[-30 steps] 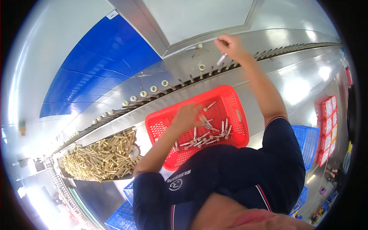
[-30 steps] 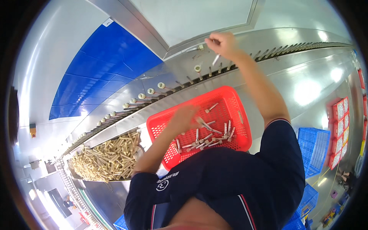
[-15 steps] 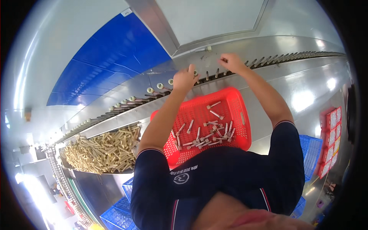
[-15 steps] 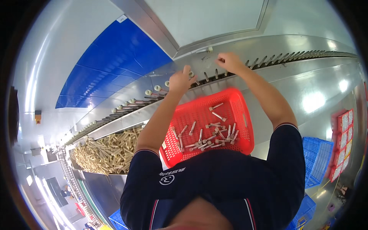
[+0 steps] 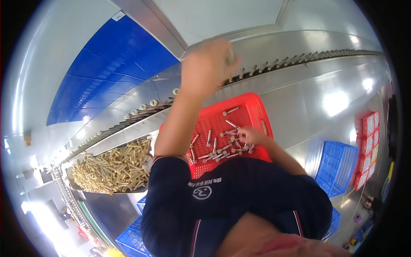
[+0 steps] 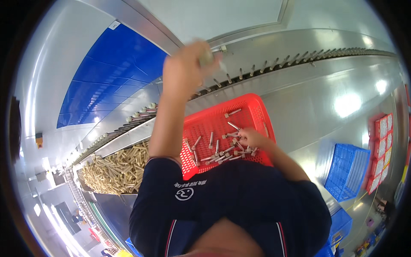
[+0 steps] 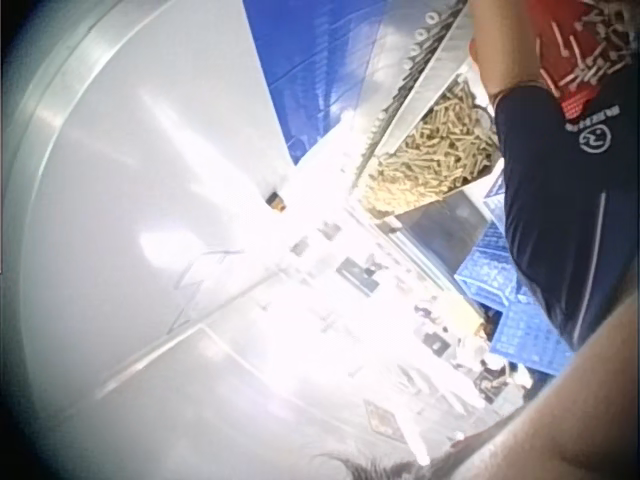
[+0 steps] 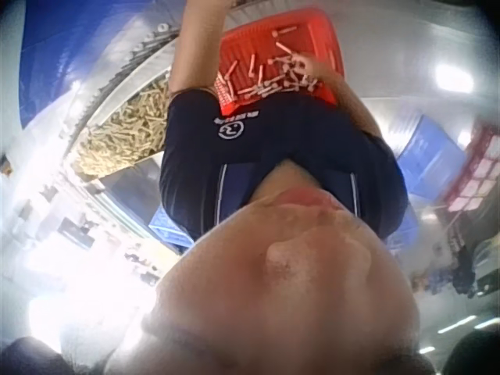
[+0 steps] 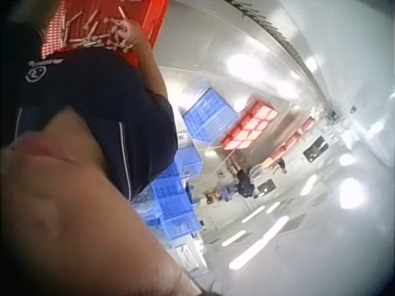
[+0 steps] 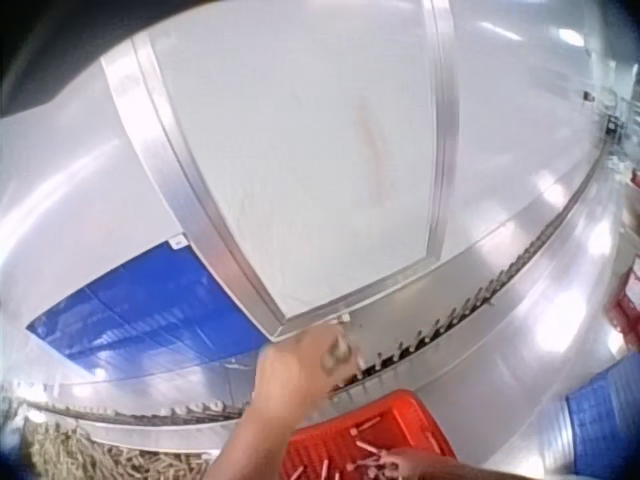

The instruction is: The person empties a basket of small metal tubes into a blue crate and then places individual tubes onto a conveyor belt.

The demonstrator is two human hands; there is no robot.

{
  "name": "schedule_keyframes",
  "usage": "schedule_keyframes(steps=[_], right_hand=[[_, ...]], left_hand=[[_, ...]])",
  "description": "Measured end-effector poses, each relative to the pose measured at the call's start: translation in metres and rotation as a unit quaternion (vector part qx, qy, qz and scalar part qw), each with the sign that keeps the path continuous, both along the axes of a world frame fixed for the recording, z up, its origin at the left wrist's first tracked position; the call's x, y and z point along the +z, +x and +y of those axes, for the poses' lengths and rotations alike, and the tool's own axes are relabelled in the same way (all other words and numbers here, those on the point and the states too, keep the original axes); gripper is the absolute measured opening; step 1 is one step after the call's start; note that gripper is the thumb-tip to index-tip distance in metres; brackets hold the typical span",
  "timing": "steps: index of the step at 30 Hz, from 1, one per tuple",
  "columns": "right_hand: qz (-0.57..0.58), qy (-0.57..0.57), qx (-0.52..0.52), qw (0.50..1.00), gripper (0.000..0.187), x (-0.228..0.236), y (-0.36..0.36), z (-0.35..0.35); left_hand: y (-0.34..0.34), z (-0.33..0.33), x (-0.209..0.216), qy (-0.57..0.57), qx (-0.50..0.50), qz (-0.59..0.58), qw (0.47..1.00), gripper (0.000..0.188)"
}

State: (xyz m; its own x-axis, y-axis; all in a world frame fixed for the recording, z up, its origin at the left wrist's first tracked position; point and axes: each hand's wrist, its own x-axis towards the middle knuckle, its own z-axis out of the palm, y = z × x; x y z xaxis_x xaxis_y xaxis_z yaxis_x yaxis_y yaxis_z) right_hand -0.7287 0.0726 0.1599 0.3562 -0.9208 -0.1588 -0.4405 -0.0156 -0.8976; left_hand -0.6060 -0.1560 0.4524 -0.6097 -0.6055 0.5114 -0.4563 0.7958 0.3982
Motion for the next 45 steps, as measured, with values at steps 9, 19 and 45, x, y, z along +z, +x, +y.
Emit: schedule_keyframes(steps=[9, 19, 45], right_hand=[[0.126, -0.313, -0.206, 0.918, 0.036, 0.123, 0.001, -0.136], [0.299, -0.296, -0.069, 0.904, 0.026, 0.16, -0.017, -0.236], [0.046, -0.25, -0.136, 0.957, 0.021, 0.191, -0.021, -0.225]], left_hand=[[0.103, 0.1, -0.203, 0.173, 0.04, -0.22, 0.959, 0.041], [0.048, -0.027, -0.152, 0.144, 0.059, -0.127, 0.98, 0.029], [0.098, -0.024, -0.16, 0.151, 0.086, -0.037, 0.984, 0.04]])
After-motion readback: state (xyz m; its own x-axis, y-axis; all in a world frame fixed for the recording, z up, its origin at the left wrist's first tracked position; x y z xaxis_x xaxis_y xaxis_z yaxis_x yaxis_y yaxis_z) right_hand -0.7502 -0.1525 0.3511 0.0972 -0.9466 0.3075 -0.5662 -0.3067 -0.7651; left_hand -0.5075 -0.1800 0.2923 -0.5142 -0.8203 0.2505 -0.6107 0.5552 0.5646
